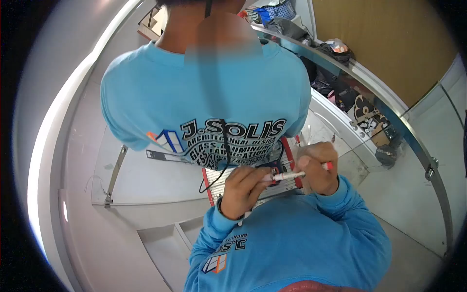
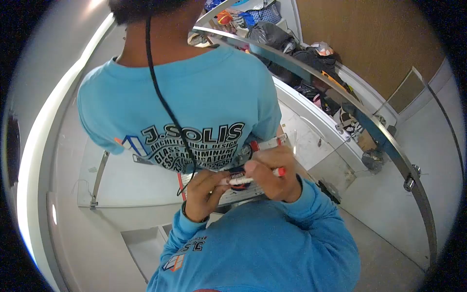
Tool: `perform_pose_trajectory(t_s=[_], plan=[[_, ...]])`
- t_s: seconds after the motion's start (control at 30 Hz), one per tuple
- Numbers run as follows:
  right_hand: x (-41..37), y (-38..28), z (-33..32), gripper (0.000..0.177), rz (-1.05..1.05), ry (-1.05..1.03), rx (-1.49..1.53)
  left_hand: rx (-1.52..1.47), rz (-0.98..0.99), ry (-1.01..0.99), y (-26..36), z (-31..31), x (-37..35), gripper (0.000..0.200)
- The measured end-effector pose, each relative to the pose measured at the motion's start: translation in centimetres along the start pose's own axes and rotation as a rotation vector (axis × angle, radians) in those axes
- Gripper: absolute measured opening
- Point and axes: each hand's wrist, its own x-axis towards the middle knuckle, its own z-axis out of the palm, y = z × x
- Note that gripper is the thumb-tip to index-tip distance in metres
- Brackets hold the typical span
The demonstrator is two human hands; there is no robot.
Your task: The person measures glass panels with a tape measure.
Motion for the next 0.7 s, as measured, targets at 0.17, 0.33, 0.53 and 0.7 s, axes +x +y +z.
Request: perform_pose_trajectory(t_s=[0.17, 0.33, 0.53, 0.7], plan=[[-0.1, 1.0, 1.6, 0.02, -0.034, -0.009, 0.089, -0.011, 0.059, -0.068, -0.2, 0.6, -0.3, 0.03], [-2.3, 2.8, 2.2, 0.014, -0.004, -0.05, 0.313, -0.043, 0.065, -0.11, 1.0, 0.1, -0.2, 0.023], [-0.8, 3.4, 3.0, 0.018, 0.045, -0.332, 0.417, -0.118, -0.126, -0.03, 0.6, -0.3, -2.4, 0.015], [-2.9, 5.9, 3.2, 0.072, -0.107, -0.872, -0.691, -0.061, -0.489, 0.142, -5.2, -0.7, -11.7, 0.017]])
